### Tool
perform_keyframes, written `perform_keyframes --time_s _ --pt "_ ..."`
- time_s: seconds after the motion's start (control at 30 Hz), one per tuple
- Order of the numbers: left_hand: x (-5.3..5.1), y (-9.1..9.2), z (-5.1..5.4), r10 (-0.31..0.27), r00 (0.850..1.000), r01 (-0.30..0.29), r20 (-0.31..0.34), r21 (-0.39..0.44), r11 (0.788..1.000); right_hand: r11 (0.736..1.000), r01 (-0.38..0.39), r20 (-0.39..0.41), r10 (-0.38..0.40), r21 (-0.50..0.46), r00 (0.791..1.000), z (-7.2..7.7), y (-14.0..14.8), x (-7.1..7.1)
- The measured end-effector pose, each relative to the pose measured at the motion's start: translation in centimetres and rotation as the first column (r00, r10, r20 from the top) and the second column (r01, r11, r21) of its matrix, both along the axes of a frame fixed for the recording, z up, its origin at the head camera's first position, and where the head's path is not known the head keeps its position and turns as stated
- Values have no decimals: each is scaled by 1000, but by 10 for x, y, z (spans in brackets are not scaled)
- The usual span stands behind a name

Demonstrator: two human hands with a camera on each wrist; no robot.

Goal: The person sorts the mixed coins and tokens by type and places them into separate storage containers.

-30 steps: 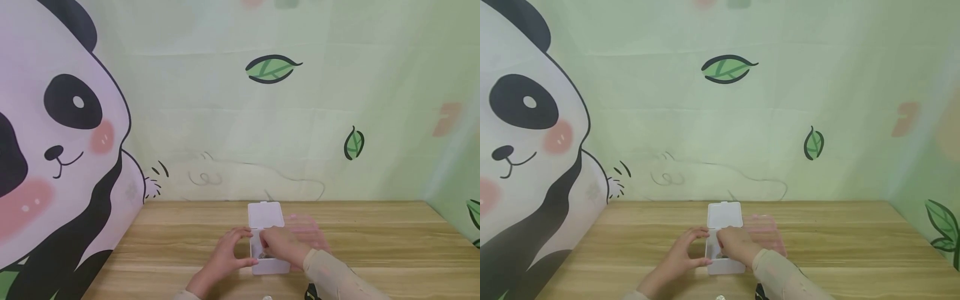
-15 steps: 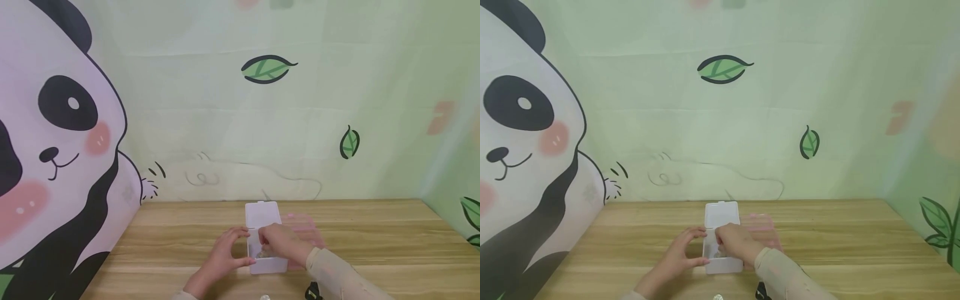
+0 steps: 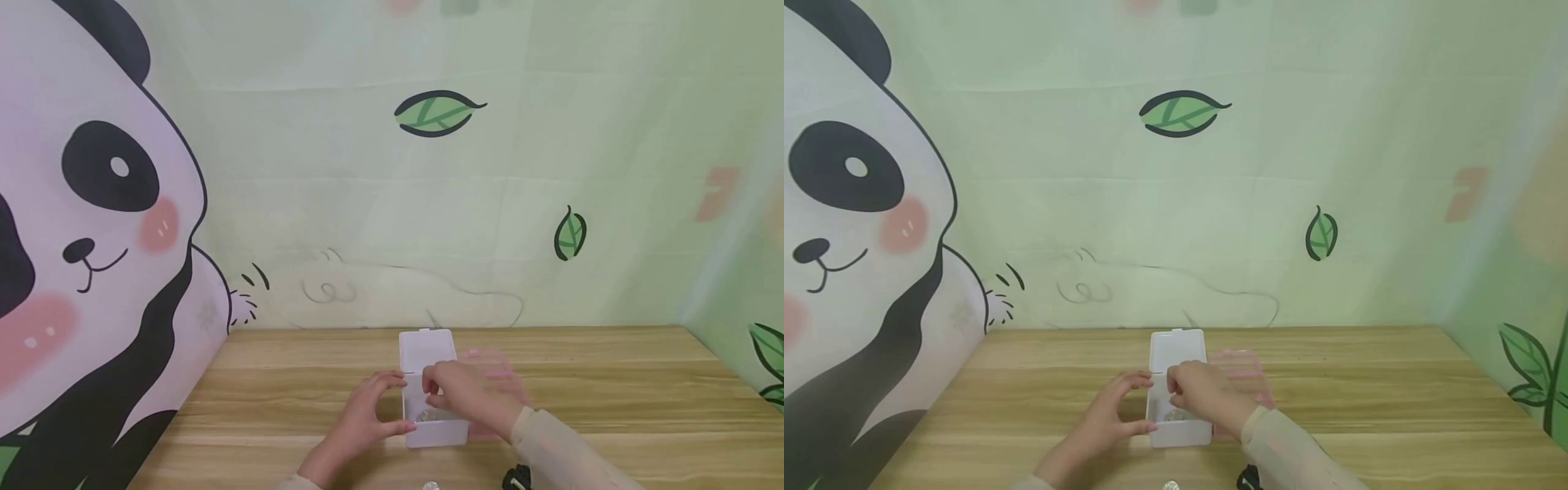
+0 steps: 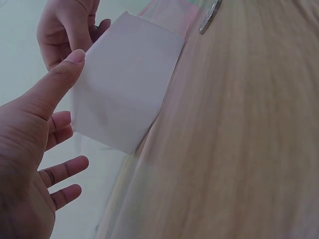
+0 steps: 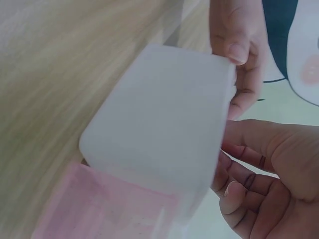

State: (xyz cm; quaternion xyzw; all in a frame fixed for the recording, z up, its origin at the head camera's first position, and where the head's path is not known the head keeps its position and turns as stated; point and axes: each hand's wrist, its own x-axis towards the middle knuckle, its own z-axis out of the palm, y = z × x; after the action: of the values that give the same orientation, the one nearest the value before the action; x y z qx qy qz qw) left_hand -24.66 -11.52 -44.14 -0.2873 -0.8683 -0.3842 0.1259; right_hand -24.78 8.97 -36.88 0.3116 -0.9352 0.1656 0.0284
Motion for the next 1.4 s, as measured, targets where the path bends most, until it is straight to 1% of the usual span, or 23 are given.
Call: perform_keyframes --time_s 0.17,0.37,0.43,0.6,0.73,0.83,1.0,1.1,1.2,1.4 --pt "0 -1 0 2 1000 -2 -4 -5 1000 1000 -10 -12 10 -10 1000 5 1 7" --pt "-1 -1 -1 -5 1000 5 22 -3 1000 999 -30 -51 29 -21 998 11 4 21" --pt "-1 -2 -1 -6 1000 7 27 -3 1000 999 -40 -45 38 -28 998 13 5 26" --pt "-1 -1 0 -6 1000 6 22 1 1000 996 -84 -38 82 -33 996 15 9 36" --pt "-1 -2 -1 -6 1000 6 22 4 1000 991 -130 -69 129 -15 989 14 10 43" --pt "-2 -2 -2 -5 1000 5 25 0 1000 987 -158 -75 157 -9 985 13 12 48" --pt "-1 -2 -2 0 1000 0 26 -9 1000 985 -173 -34 173 5 984 12 12 56" --pt "-1 -2 -1 3 1000 -3 21 -16 1000 980 -198 -6 198 0 980 10 11 60" --pt "-1 -2 -1 7 1000 -7 15 -22 1000 977 -213 24 213 -4 977 5 11 63" --pt "-2 -1 -1 6 1000 -6 5 -19 1000 969 -241 79 244 -44 967 -8 12 66"
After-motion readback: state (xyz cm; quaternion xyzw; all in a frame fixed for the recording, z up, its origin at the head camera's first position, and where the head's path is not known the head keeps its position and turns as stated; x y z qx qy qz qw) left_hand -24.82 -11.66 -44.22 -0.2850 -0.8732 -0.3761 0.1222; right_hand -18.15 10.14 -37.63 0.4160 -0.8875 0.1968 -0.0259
